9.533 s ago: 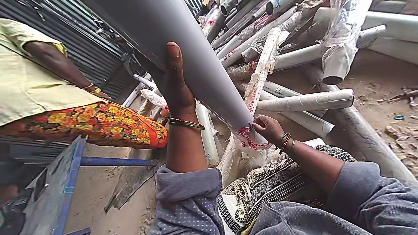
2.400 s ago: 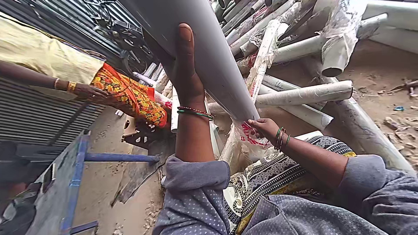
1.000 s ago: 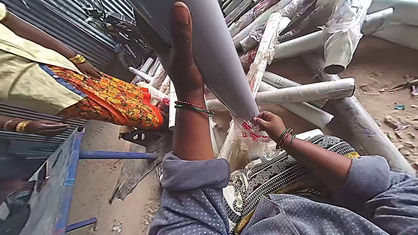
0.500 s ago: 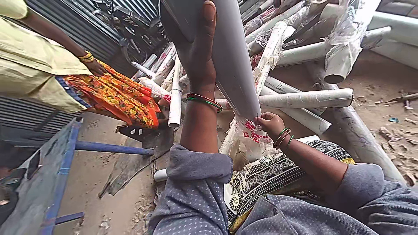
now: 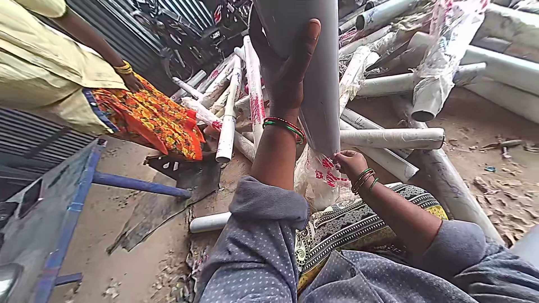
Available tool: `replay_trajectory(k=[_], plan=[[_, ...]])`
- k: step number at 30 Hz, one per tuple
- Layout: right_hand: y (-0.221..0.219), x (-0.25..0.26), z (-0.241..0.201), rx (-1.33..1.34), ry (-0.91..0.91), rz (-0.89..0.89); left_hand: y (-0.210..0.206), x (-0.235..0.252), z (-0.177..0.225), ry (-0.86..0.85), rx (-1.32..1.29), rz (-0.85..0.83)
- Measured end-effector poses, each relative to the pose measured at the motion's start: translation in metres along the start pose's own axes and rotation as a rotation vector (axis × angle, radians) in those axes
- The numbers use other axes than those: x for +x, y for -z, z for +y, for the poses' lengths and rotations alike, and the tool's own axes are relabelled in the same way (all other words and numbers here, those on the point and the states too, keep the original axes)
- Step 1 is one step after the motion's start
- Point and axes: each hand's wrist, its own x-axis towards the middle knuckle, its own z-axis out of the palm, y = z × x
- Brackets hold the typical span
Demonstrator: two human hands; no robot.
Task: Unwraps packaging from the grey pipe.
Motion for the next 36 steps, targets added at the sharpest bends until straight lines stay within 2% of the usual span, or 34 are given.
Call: replay_trajectory(k=[9, 17, 20, 25, 32, 36], plan=[[0.002, -0.008, 0.013, 0.059, 0.036, 0.071, -0.013, -0.009, 0.007, -0.043, -0.066, -0.061], [0.016, -0.016, 0.037, 0.313, -0.053, -0.041, -0.015, -0.012, 0.009, -0.047, -0.068, -0.082], [0.023, -0.012, 0.036, 0.225, -0.006, -0.005, -0.014, -0.011, 0.008, -0.034, -0.033, -0.084], [0.020, -0.003, 0.018, 0.048, 0.028, -0.069, -0.014, -0.008, 0.004, -0.057, -0.012, -0.070], [0.009, -0.006, 0.031, 0.133, 0.073, -0.120, -0.010, -0.006, 0.002, -0.066, 0.020, -0.062], [0.005, -0.013, 0.039, 0.165, 0.075, -0.174, -0.013, -0.007, 0.001, -0.056, -0.050, -0.048]])
